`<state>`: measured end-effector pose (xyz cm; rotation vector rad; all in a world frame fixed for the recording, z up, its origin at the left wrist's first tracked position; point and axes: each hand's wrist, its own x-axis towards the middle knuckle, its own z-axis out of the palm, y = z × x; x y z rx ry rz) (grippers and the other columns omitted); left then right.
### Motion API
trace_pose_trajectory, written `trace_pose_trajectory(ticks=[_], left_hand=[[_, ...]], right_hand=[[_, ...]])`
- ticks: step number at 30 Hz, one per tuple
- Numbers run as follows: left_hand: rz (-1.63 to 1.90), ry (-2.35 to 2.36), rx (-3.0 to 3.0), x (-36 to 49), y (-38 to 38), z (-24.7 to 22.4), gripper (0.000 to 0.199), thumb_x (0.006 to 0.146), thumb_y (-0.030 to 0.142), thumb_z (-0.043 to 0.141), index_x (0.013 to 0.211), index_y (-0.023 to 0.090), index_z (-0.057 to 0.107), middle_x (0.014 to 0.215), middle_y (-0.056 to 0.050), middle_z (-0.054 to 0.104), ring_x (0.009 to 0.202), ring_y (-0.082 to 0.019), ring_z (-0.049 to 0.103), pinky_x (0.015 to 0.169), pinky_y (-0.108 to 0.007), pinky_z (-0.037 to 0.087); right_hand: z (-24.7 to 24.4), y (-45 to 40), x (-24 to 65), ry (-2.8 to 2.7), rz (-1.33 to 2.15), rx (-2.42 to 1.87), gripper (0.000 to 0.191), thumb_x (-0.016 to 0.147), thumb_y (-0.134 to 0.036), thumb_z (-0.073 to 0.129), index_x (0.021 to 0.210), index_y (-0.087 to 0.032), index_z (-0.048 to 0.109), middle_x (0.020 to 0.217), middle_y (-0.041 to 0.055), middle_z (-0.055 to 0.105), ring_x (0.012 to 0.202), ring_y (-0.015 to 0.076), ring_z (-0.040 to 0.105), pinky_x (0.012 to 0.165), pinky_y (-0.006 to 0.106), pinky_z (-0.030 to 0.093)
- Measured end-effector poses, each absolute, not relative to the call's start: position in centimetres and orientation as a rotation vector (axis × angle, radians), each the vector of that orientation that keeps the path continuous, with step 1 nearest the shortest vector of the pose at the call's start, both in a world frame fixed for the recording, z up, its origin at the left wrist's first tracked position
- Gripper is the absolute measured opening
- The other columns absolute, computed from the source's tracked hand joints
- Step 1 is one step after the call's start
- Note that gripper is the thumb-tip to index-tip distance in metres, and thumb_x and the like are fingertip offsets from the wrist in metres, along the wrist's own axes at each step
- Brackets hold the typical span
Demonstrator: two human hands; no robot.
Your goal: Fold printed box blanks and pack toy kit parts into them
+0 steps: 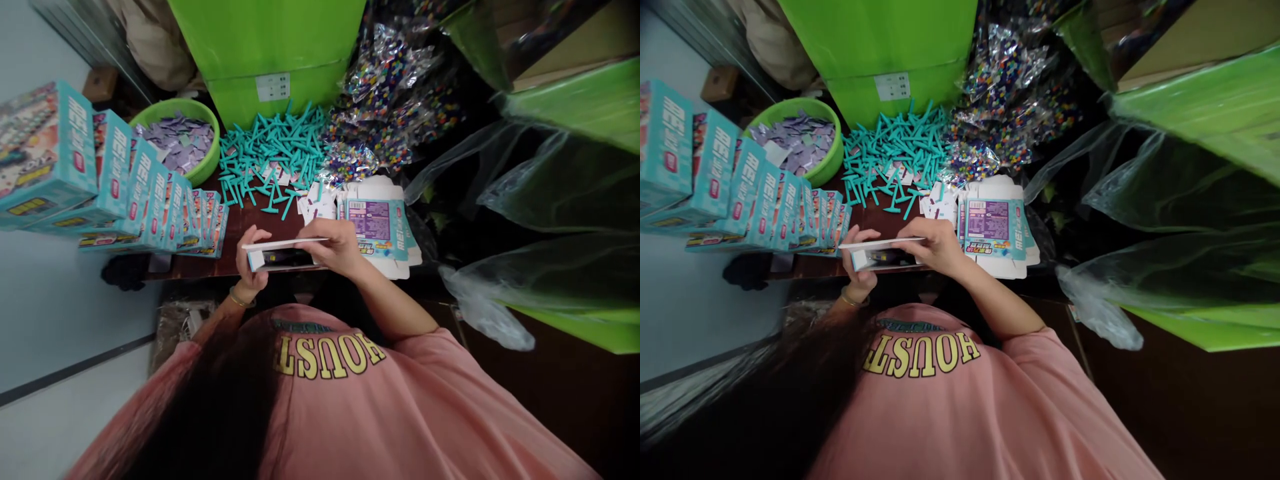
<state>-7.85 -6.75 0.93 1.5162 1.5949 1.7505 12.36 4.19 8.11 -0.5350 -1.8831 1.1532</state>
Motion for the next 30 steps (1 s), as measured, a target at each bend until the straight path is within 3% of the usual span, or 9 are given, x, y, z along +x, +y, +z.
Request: trace_pose_trajectory(ticks=[4,7,9,11,14,17,22,26,30], left_hand=[[1.733,1.609,1.390,-6.8,-6.1,3.2,0.048,0.096,0.054,0.066,0.131,0.020,0.065,0.103,-0.008,0.073,0.094,-0.021,0.069,0.088,-0.034,0.055],[1.682,1.747,1.304,-6.1,-6.3,3.1,0.033,0.099,0.049,0.065,0.113,0.020,0.073,0.101,-0.007,0.075,0.084,-0.017,0.068,0.079,-0.028,0.053],[1.655,1.797,1.309,-6.0,-6.4,2.7,0.032,0.101,0.049,0.062,0.106,0.020,0.074,0.098,-0.006,0.075,0.077,-0.015,0.066,0.073,-0.026,0.051],[1.645,1.814,1.313,-6.1,-6.4,2.4,0.034,0.102,0.051,0.058,0.102,0.020,0.074,0.091,-0.005,0.073,0.073,-0.014,0.064,0.069,-0.026,0.050],[1.645,1.798,1.344,-6.3,-6.1,2.2,0.039,0.104,0.054,0.054,0.100,0.020,0.072,0.093,-0.006,0.073,0.082,-0.016,0.067,0.076,-0.028,0.052],[1.631,1.808,1.374,-6.5,-5.8,2.2,0.043,0.105,0.057,0.050,0.102,0.020,0.071,0.098,-0.007,0.074,0.088,-0.018,0.068,0.080,-0.029,0.053],[1.611,1.730,1.423,-6.3,-5.9,1.8,0.041,0.105,0.055,0.049,0.103,0.020,0.070,0.099,-0.007,0.074,0.089,-0.019,0.069,0.082,-0.031,0.054],[1.637,1.702,1.444,-6.7,-6.2,1.1,0.039,0.106,0.053,0.048,0.103,0.020,0.069,0.104,-0.009,0.074,0.102,-0.022,0.070,0.095,-0.036,0.054],[1.675,1.798,1.375,-7.3,-6.0,0.8,0.041,0.106,0.054,0.047,0.104,0.019,0.069,0.104,-0.009,0.074,0.100,-0.022,0.070,0.093,-0.034,0.054]], right_hand=[[6.8,4.7,11.1,-2.051,0.928,-0.472,0.024,0.099,-0.044,0.068,0.091,-0.023,0.077,0.083,0.0029,0.077,0.079,0.0173,0.070,0.081,0.033,0.055],[6.1,4.0,11.7,-1.921,0.811,-0.552,0.019,0.100,-0.036,0.066,0.113,-0.024,0.073,0.106,0.0068,0.078,0.100,0.0214,0.073,0.091,0.039,0.058],[6.5,2.8,12.8,-1.810,0.674,-0.606,0.025,0.099,-0.030,0.066,0.124,-0.026,0.069,0.116,0.0090,0.075,0.110,0.0241,0.071,0.096,0.043,0.059],[7.5,1.6,13.7,-1.870,0.601,-0.613,0.025,0.101,-0.026,0.062,0.125,-0.028,0.068,0.114,0.0078,0.075,0.106,0.0234,0.072,0.093,0.043,0.060],[8.9,0.4,13.6,-2.272,0.590,-0.632,0.021,0.104,-0.025,0.057,0.118,-0.023,0.073,0.116,0.0099,0.076,0.107,0.0237,0.071,0.094,0.043,0.060],[9.3,0.0,12.1,-2.615,0.460,-0.769,0.027,0.105,-0.035,0.058,0.109,-0.015,0.076,0.133,0.0173,0.071,0.122,0.0309,0.063,0.104,0.050,0.053],[8.4,-0.6,10.2,-2.797,0.377,-0.964,0.050,0.102,-0.055,0.056,0.102,-0.010,0.078,0.130,0.0234,0.069,0.117,0.0362,0.060,0.098,0.052,0.050],[6.6,-0.9,9.7,-2.782,0.416,-0.951,0.049,0.100,-0.053,0.061,0.113,-0.009,0.077,0.133,0.0233,0.068,0.119,0.0378,0.057,0.095,0.051,0.048],[5.0,-0.2,8.7,-2.799,0.414,-0.834,0.041,0.102,-0.042,0.061,0.127,-0.010,0.071,0.144,0.0192,0.065,0.118,0.0354,0.058,0.097,0.050,0.047]])
